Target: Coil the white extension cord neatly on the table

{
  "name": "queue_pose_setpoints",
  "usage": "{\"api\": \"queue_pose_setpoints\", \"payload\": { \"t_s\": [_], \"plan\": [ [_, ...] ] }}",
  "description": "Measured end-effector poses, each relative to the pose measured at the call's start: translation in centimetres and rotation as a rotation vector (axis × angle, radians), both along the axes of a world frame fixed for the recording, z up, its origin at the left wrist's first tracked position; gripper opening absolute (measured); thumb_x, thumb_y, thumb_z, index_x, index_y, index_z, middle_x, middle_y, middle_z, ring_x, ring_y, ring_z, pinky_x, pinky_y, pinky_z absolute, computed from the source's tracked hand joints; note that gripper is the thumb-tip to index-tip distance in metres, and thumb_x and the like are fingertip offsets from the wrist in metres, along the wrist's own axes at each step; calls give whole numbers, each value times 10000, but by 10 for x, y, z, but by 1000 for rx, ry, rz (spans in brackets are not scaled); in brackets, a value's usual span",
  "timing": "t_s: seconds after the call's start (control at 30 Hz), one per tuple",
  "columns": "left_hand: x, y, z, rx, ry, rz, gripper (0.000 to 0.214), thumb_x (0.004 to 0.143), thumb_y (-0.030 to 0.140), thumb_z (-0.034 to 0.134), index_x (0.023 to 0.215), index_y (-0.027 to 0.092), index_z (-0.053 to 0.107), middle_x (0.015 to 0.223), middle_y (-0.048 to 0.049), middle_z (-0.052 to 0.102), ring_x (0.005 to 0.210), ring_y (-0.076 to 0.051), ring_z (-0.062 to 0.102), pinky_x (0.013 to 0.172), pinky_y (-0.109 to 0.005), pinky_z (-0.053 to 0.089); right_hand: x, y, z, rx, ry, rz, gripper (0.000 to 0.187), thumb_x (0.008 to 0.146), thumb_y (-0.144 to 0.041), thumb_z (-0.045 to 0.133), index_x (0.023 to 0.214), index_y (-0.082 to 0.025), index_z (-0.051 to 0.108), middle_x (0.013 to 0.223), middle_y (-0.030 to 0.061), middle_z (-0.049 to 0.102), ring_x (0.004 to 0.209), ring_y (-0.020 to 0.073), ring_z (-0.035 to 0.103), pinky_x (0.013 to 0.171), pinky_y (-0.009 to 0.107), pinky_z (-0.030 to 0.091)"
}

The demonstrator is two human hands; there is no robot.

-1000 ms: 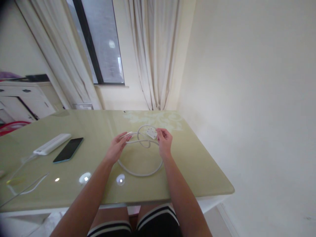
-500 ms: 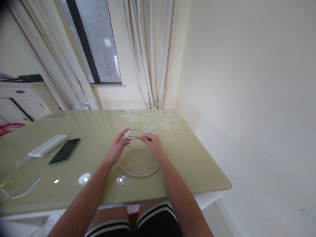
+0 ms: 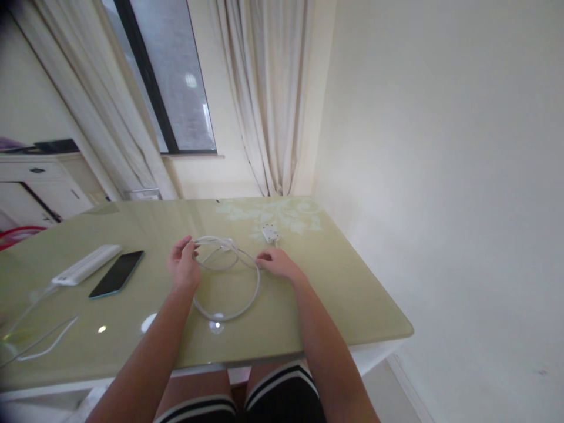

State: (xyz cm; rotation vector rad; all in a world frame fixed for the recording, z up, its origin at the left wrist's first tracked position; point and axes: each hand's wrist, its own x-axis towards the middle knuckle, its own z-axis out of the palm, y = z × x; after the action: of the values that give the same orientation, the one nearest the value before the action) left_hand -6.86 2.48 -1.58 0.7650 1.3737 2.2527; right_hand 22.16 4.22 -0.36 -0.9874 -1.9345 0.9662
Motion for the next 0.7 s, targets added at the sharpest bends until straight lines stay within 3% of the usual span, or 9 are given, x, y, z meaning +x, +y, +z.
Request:
{"api": "queue_pose_setpoints", "payload": {
  "t_s": [0.13,0.23,0.33,0.4,0.47,0.57,0.63,0.7],
  "plan": [
    [-12,8,-8,-74,-16,186,370,851,377,571,1162,188,636,1002,-56,657,866,-162,686,699,-263,485,-1,-3,1,54,-126,68,141,801,-325,797,925,-270,836,877,20,807,820,209,725,834,344,512],
    [-14,9,-9,-118,27,162,363,888,401,550,1171,190,637,1018,-63,650,958,-189,682,828,-323,541,-10,-5,4,174,-137,74,50,820,-281,786,821,-242,817,795,29,767,773,198,683,823,338,492],
    [-4,1,-4,-201,309,136,404,842,441,685,1150,180,683,1253,-139,627,1234,-291,605,1077,-460,491,-24,-14,13,261,11,63,176,924,-366,709,869,-232,809,835,49,741,790,191,650,791,317,478],
    [11,-9,2,-220,581,101,449,850,438,722,1207,169,683,1467,-194,509,1400,-351,483,1197,-527,384,-33,-22,20,272,139,2,243,948,-441,689,895,-232,803,828,44,721,783,181,631,771,303,473],
    [29,-22,9,-144,750,-13,459,933,436,657,1311,176,639,1550,-204,433,1435,-354,455,1215,-545,365,-39,-29,25,221,261,-67,303,925,-510,710,881,-220,790,766,26,683,700,157,589,694,280,459],
    [53,-39,15,34,807,-314,507,1022,455,537,1475,229,513,1544,-176,430,1312,-295,573,1126,-501,481,-44,-36,26,73,427,-123,396,867,-590,750,853,-195,742,660,-14,600,551,115,489,548,252,404],
    [63,-46,17,86,811,-470,621,986,482,612,1539,262,436,1578,-171,366,1192,-254,637,1076,-474,523,-45,-37,24,16,469,-99,414,845,-602,768,852,-194,699,648,-28,574,536,107,475,519,243,395],
    [68,-50,17,78,797,-550,670,921,472,718,1509,275,462,1592,-167,311,1028,-190,675,1021,-439,553,-46,-37,20,61,417,-39,390,848,-573,778,862,-198,670,710,-17,595,599,118,517,561,243,429]
  ]
}}
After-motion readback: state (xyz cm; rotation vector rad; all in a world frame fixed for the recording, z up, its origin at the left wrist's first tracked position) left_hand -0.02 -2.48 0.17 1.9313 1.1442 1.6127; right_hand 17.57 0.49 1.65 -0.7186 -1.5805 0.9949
